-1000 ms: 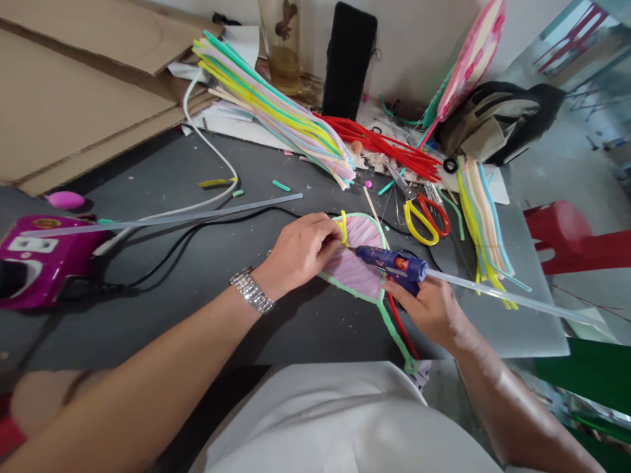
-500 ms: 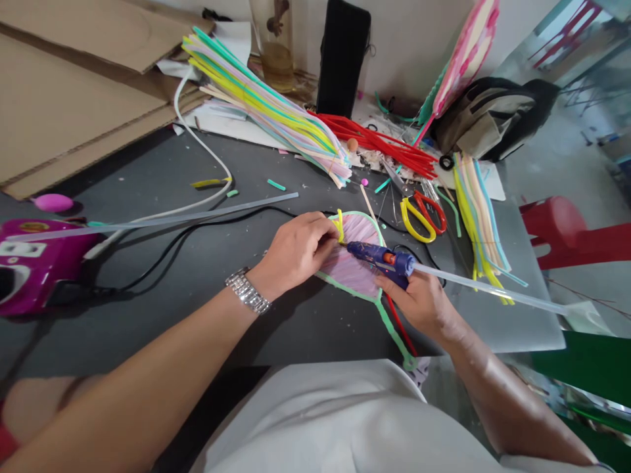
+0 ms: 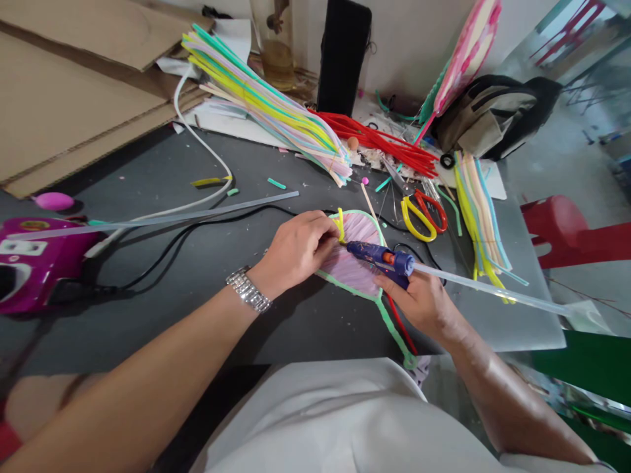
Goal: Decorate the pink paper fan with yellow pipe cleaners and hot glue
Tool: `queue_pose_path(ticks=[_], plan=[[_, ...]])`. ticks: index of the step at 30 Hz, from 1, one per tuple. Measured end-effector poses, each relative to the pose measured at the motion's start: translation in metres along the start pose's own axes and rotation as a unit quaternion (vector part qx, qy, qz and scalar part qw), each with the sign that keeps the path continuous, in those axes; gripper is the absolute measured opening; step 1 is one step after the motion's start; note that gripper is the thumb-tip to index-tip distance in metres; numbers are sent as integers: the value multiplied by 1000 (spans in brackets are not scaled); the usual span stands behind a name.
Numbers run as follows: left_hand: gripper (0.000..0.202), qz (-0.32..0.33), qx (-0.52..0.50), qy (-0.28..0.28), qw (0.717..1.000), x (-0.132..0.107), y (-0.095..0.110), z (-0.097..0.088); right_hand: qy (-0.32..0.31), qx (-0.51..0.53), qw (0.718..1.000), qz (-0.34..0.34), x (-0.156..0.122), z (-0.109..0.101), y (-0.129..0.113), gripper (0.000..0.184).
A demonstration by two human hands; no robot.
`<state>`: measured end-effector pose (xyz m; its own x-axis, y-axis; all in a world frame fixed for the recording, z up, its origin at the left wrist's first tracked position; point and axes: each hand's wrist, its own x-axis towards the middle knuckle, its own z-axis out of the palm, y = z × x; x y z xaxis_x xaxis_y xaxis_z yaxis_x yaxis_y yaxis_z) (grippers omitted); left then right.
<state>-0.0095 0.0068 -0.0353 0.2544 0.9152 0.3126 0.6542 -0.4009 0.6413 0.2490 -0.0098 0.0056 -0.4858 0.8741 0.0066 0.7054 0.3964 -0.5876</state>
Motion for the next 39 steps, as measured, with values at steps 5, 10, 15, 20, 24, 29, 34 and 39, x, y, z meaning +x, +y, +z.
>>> queue_pose_path(ticks=[5,10,15,20,24,29,34,39], plan=[[10,2,-1,-2,1000,0,0,0,2,-14,1000,-10,1,1,-1,26],[11,7,-5,0,1000,0,1,-1,-1,-25,1000,1,-3,-5,3,26],[10,10,-11,-2,1000,0,-1,-1,0,-23,1000,3,-3,-5,1,27],[9,8,-5,1,1000,0,-2,0,-4,-17,1000,-11,1,-3,-3,26],[10,6,-6,0,1000,0,-1,0,-4,-9,1000,-2,3,-3,-3,27],[10,7,-10,2,1000,0,-1,0,-2,-8,1000,-9,3,-1,0,25],[10,8,-9,4,1000,0,-1,0,2,-12,1000,-20,2,-2,1,25],[10,2,-9,-2,1000,0,-1,0,-2,-20,1000,-5,2,-7,-1,27]])
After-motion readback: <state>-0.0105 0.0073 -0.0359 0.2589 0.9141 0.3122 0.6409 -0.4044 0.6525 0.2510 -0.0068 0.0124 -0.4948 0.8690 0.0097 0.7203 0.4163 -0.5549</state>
